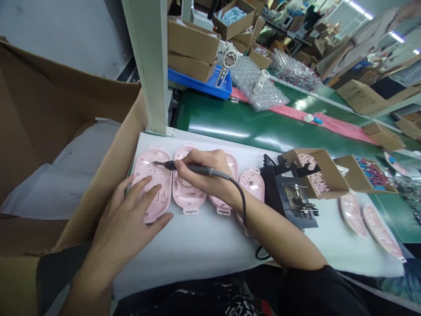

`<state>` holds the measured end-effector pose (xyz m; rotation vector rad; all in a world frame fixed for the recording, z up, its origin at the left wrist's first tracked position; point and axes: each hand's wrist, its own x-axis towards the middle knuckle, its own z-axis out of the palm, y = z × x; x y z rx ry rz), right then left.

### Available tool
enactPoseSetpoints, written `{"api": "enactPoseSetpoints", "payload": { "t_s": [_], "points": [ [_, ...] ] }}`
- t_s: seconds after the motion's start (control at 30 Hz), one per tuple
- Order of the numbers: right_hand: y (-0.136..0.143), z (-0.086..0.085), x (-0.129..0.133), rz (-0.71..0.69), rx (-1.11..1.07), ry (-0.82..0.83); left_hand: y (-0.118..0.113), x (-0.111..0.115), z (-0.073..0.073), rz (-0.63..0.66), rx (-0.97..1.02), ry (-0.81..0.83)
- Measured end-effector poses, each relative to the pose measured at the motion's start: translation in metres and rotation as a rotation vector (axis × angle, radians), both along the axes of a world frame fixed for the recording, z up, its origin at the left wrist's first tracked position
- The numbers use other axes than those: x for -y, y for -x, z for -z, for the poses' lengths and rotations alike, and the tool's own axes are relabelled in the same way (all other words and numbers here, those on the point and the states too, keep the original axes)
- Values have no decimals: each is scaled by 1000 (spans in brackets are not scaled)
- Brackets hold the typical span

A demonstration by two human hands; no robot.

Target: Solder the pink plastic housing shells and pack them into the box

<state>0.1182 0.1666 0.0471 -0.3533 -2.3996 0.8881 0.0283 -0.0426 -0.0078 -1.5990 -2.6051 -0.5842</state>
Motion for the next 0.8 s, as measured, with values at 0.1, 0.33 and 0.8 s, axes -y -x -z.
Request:
{"api": "enactPoseSetpoints", "payload": {
  "t_s": [0.1,0.33,0.8],
  "points": [
    [0,0,1,1,13,-7,1,0,1,1,0,-8],
    [2,2,0,-27,33,-10,0,-1,2,-10,0,-12],
    [15,-21,6,-90,214,-53,0,-6,-3,-28,-21,38]
  ]
}}
